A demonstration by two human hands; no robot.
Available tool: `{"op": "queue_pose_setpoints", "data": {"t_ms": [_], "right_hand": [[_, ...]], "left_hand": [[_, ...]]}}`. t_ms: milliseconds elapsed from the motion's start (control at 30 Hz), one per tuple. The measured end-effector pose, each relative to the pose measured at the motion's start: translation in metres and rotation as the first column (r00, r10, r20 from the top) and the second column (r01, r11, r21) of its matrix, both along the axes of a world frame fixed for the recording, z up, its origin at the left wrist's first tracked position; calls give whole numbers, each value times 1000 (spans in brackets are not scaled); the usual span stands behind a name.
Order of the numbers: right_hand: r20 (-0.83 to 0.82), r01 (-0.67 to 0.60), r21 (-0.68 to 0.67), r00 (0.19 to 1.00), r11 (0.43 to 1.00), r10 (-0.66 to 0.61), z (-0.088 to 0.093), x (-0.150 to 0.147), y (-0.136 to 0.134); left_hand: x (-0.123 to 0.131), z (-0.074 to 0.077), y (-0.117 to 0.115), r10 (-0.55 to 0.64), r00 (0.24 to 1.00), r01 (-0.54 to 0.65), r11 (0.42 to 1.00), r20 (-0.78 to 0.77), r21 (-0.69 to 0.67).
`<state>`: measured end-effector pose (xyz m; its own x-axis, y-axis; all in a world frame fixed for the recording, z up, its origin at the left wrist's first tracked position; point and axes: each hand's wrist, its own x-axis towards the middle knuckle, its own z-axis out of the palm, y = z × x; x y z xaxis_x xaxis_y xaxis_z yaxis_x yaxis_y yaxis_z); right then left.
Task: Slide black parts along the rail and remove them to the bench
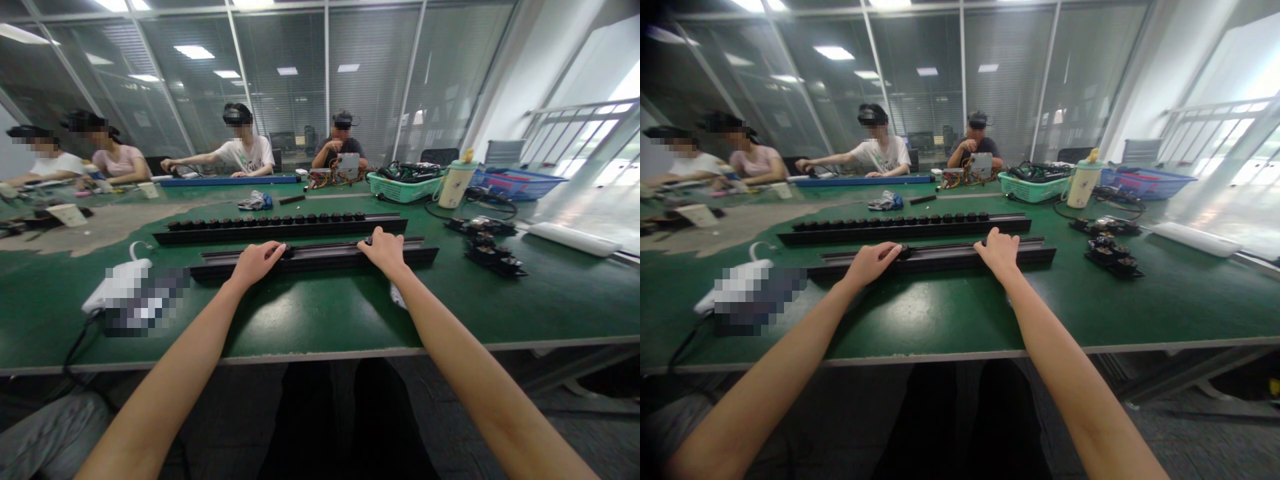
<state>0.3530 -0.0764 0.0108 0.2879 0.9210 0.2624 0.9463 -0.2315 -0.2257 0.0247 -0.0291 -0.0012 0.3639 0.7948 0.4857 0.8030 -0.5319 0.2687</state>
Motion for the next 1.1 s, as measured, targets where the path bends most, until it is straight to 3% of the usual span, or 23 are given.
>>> {"op": "queue_pose_setpoints", "data": {"t_ms": [1100], "right_hand": [[4, 2, 17, 1000, 1000, -2, 0, 2, 1]], "left_hand": [[0, 1, 0, -8, 1000, 8, 1000, 0, -5]]}}
